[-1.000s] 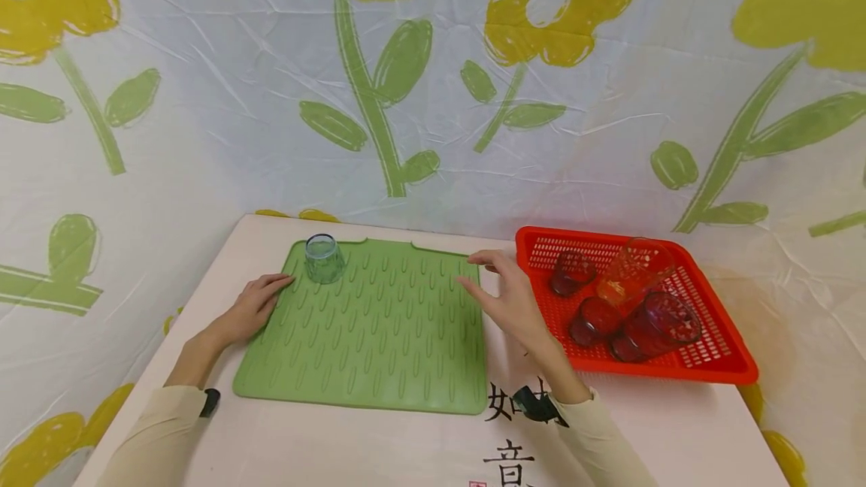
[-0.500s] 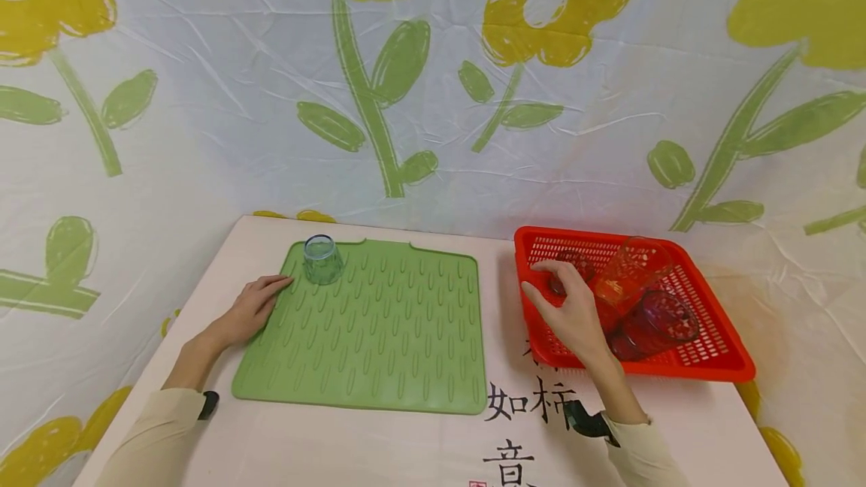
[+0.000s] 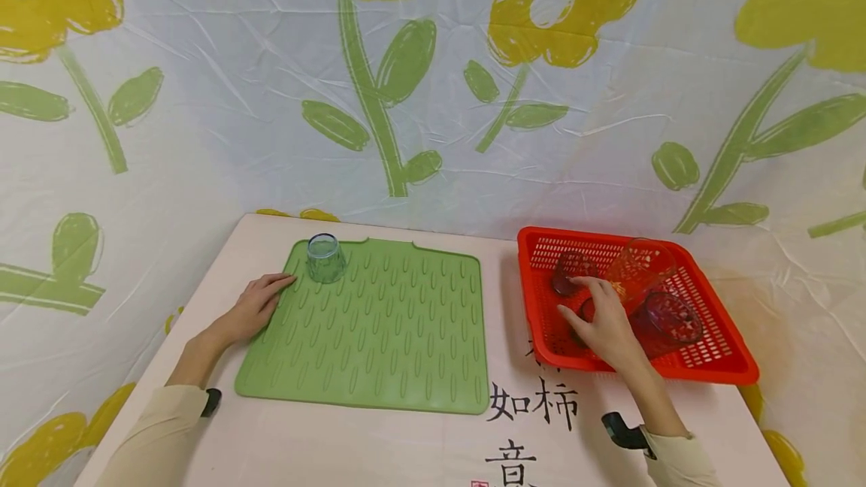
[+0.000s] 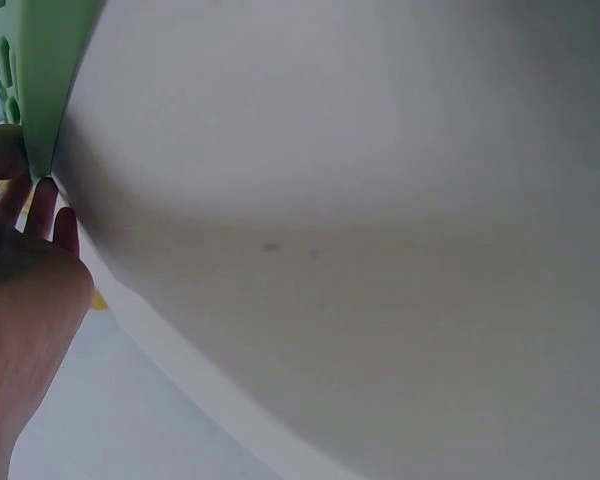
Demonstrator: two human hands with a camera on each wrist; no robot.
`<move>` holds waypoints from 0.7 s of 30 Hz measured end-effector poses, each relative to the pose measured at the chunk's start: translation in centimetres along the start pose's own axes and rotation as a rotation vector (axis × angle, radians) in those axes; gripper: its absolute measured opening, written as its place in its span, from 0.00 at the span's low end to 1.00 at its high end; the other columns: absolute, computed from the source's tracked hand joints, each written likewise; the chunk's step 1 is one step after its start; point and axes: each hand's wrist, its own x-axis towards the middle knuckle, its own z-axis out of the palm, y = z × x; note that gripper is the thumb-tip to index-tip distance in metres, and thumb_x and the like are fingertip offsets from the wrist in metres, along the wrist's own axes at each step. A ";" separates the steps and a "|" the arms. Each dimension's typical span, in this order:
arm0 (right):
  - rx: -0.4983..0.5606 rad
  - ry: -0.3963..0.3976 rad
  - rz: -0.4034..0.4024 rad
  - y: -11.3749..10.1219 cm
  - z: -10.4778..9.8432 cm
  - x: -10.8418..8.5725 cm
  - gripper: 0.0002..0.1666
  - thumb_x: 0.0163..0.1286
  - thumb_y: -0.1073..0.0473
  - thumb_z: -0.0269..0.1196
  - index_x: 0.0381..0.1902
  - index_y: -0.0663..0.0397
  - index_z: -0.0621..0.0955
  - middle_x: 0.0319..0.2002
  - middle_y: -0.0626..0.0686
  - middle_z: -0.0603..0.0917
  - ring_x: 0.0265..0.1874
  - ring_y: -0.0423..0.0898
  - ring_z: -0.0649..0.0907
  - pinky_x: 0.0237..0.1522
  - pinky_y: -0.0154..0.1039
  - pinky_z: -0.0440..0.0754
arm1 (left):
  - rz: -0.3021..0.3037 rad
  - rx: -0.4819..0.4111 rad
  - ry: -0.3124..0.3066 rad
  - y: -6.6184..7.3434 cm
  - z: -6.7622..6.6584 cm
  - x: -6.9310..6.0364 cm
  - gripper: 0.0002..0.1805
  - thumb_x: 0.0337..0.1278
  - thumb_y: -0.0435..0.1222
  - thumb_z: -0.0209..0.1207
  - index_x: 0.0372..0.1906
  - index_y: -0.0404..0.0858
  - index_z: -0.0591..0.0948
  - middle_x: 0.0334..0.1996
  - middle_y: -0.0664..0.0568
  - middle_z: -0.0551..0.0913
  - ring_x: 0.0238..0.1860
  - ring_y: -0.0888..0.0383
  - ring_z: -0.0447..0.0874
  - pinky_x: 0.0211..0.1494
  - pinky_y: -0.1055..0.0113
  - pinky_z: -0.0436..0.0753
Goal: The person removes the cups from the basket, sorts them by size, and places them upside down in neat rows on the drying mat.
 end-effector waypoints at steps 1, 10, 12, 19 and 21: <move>-0.012 -0.022 0.009 0.2 -0.2 0.0 0.32 0.64 0.66 0.73 0.62 0.69 0.73 0.58 0.72 0.73 0.58 0.70 0.71 0.58 0.73 0.72 | -0.001 0.000 -0.002 0.0 0.0 0.0 0.21 0.70 0.18 0.48 0.66 0.21 0.72 0.63 0.25 0.70 0.62 0.25 0.65 0.60 0.31 0.65; -0.072 -0.187 -0.008 1.2 -1.4 -0.4 0.41 0.56 0.71 0.77 0.64 0.77 0.70 0.61 0.78 0.67 0.61 0.76 0.67 0.61 0.75 0.66 | -0.009 0.005 -0.011 0.2 -0.1 0.2 0.21 0.71 0.18 0.49 0.66 0.21 0.72 0.64 0.26 0.69 0.63 0.25 0.65 0.60 0.31 0.65; -0.110 -0.231 -0.006 1.5 -1.6 -0.4 0.43 0.55 0.71 0.78 0.64 0.78 0.69 0.62 0.79 0.67 0.61 0.77 0.67 0.62 0.75 0.66 | -0.011 0.004 -0.014 0.2 -0.1 0.3 0.21 0.71 0.18 0.49 0.66 0.21 0.72 0.64 0.26 0.69 0.63 0.25 0.65 0.60 0.31 0.65; -0.186 -0.354 -0.033 1.7 -2.1 -0.1 0.46 0.49 0.74 0.78 0.64 0.78 0.69 0.61 0.83 0.67 0.62 0.80 0.65 0.62 0.77 0.62 | -0.010 0.009 -0.008 0.2 0.0 0.2 0.21 0.70 0.17 0.49 0.66 0.21 0.73 0.63 0.25 0.70 0.62 0.25 0.65 0.60 0.31 0.65; -0.206 -0.369 -0.030 1.7 -2.3 0.0 0.46 0.49 0.75 0.77 0.64 0.79 0.68 0.60 0.84 0.67 0.61 0.81 0.65 0.61 0.77 0.64 | -0.010 0.010 -0.006 0.2 0.0 0.2 0.21 0.70 0.17 0.49 0.66 0.21 0.72 0.63 0.25 0.70 0.62 0.26 0.65 0.60 0.32 0.65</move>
